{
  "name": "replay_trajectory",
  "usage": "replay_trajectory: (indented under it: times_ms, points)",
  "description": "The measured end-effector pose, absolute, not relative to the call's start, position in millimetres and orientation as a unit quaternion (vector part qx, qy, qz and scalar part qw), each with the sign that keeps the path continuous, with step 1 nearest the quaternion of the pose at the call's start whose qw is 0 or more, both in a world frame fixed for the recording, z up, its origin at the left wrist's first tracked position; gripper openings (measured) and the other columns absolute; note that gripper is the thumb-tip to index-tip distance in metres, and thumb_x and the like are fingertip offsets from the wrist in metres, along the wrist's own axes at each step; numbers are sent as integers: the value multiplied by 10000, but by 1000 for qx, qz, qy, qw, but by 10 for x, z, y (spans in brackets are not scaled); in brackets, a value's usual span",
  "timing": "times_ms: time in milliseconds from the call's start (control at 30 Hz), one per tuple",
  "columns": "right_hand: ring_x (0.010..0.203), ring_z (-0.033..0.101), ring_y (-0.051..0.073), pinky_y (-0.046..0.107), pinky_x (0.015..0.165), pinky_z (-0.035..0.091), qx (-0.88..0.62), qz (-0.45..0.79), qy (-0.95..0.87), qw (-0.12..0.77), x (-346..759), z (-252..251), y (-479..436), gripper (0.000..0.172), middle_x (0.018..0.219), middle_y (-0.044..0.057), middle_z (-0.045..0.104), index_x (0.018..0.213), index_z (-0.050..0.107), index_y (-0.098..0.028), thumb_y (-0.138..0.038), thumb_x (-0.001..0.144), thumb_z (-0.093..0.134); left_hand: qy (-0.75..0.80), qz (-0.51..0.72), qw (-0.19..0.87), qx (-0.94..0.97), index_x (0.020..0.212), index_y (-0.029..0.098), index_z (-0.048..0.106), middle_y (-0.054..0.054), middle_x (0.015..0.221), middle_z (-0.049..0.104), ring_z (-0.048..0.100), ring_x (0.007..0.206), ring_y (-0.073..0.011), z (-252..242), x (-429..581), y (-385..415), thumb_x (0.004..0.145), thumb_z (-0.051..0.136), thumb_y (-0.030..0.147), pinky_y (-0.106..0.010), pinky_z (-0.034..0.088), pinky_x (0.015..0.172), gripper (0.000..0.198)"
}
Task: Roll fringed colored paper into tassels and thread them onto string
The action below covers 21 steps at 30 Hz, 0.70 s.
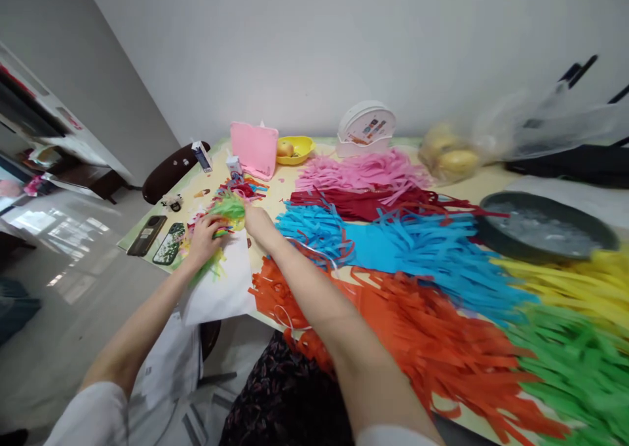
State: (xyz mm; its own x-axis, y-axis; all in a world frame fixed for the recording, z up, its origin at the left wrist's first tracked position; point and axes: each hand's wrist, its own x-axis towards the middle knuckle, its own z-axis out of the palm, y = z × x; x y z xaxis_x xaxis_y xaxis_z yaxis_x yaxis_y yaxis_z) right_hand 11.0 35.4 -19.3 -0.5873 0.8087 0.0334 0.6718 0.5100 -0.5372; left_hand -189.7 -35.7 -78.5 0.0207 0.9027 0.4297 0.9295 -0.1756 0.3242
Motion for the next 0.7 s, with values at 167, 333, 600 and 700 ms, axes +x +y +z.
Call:
replay_trajectory:
  times_ms: [167,333,600,700]
  points:
    - [1062,636,223,436,888,558,-448,234,-862,44,-314,-586,525,367,1254,102,613,1255,588,-160,-359,948,613,-651,-427,43,-626,946,180,686,-57,1016,731,663,983,-223,-626,-2116,-669,829,575,205,-388,520,919,163]
    - [1068,635,228,434,895,554,-447,222,-866,-8,-426,-703,540,378,1253,114,612,1256,587,-143,-354,944,620,-640,-609,141,-447,910,183,556,15,855,662,655,822,-173,79,-2529,-846,817,691,382,-315,532,768,258]
    - [1054,640,220,435,885,559,-425,258,-864,84,-256,-444,413,373,1250,99,615,1266,580,-161,-355,949,612,-515,-753,81,-403,886,210,602,24,887,711,700,904,-164,1004,-2015,-944,738,786,393,-353,554,815,299]
    - [977,668,206,396,863,553,-432,278,-841,167,201,-261,354,271,1114,95,679,1177,620,-132,-278,949,602,-531,-677,-137,-490,860,167,675,-4,777,730,701,711,-165,747,-1337,-789,660,822,465,-295,576,688,388]
